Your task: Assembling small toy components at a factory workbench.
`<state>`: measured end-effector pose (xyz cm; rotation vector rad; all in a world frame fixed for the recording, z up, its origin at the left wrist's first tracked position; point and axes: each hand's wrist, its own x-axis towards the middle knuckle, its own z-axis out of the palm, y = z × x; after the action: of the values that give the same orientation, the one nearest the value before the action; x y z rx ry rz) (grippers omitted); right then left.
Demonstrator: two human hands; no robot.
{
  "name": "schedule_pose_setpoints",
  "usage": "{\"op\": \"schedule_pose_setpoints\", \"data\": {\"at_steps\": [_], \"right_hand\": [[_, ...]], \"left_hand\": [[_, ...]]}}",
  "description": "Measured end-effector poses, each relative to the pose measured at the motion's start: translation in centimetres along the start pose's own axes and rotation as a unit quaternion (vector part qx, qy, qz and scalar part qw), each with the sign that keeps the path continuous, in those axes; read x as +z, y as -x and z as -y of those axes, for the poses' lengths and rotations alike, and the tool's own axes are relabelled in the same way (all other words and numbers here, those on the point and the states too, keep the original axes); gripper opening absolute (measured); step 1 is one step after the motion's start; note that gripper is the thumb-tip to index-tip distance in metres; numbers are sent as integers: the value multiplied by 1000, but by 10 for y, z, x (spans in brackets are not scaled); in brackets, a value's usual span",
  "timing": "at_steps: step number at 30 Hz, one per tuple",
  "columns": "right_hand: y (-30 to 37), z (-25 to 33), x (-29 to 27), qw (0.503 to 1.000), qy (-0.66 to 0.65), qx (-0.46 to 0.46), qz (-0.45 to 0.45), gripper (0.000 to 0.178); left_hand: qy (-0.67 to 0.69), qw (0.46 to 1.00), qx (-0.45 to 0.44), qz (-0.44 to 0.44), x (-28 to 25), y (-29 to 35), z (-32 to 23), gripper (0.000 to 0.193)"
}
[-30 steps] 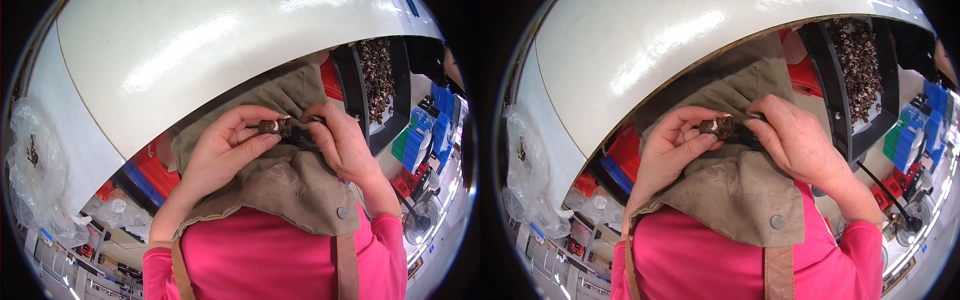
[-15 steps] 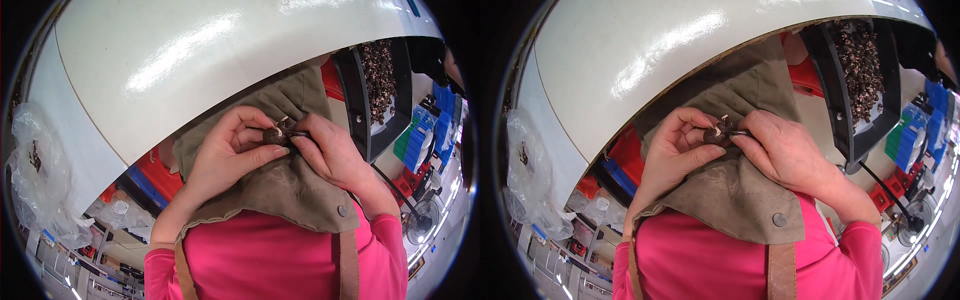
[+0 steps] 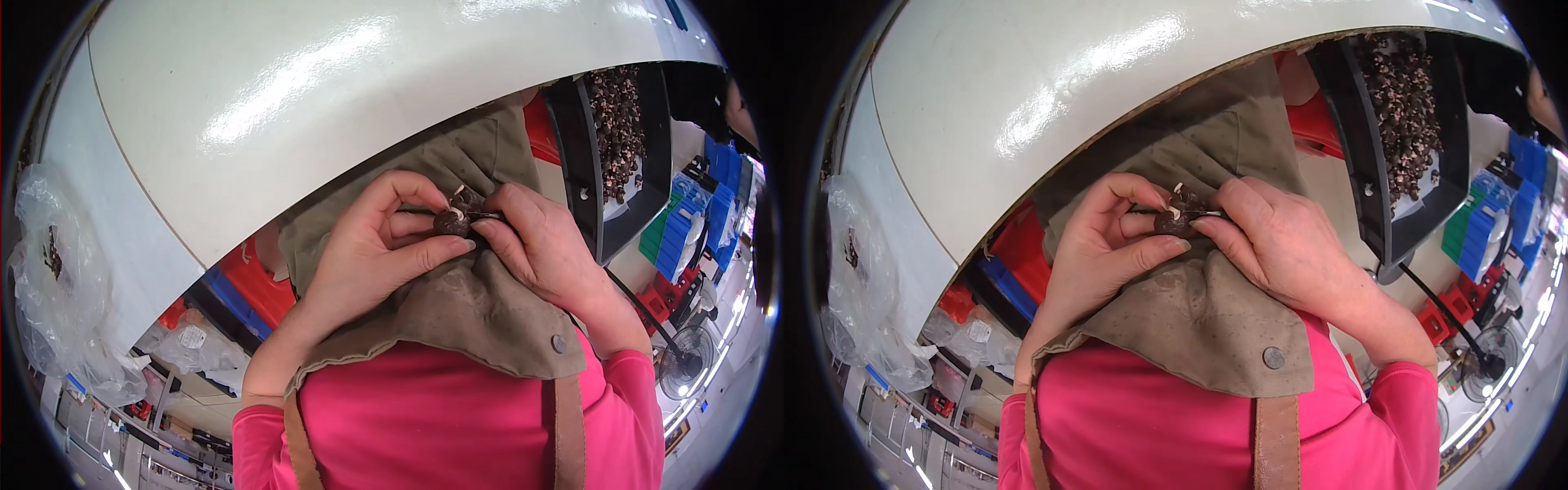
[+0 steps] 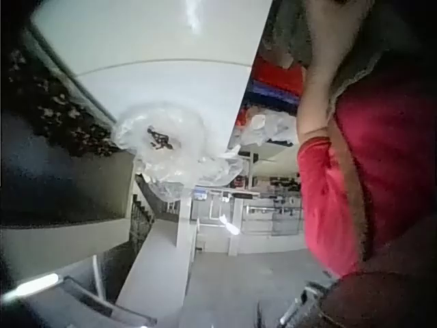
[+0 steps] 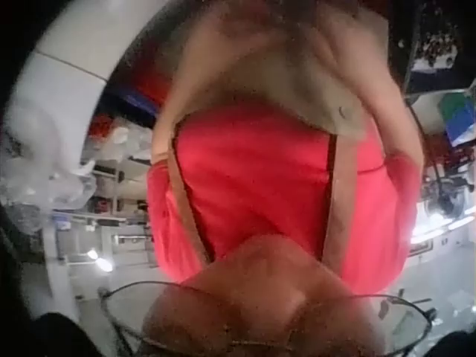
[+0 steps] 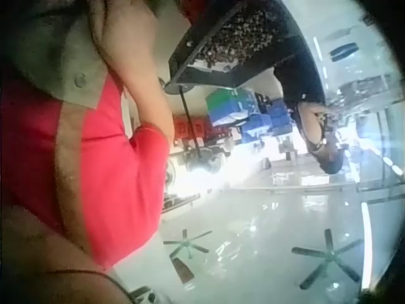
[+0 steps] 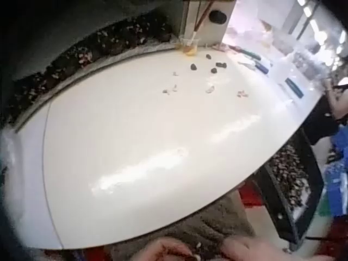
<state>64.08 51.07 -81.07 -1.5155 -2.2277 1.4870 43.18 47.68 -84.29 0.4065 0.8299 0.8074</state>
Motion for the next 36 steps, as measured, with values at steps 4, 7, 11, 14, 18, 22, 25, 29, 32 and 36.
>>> {"op": "schedule_pose_setpoints", "data": {"at_steps": [4,7,11,14,18,22,25,29,32,36], "right_hand": [[1,-1,3,999,42,0,3,16],[1,-1,2,998,66,3,10,18],[1,1,-1,996,89,-6,16,19],[-1,6,-10,995,98,-10,29,20],[-4,4,-18,995,84,-35,49,21],[-3,-5,-14,994,66,-58,64,21],[6,-24,4,995,53,-66,58,21],[19,-50,32,996,38,-71,42,21],[21,-52,34,997,41,-57,36,21],[-3,2,-21,996,-6,-83,27,20]], "left_hand": [[-6,1000,-5,-3,-2,2,4,35],[-23,1000,-3,-6,-1,2,7,35],[-32,999,1,-12,1,3,5,35],[-35,999,-1,-11,3,5,0,34],[-36,999,-21,-5,8,7,-10,39],[-29,1000,-4,0,7,8,1,39],[-39,999,-8,1,2,9,25,38],[-52,999,-7,2,-7,9,63,38],[-54,999,4,0,-8,8,68,35],[-12,999,26,-14,10,12,-10,33]]}}
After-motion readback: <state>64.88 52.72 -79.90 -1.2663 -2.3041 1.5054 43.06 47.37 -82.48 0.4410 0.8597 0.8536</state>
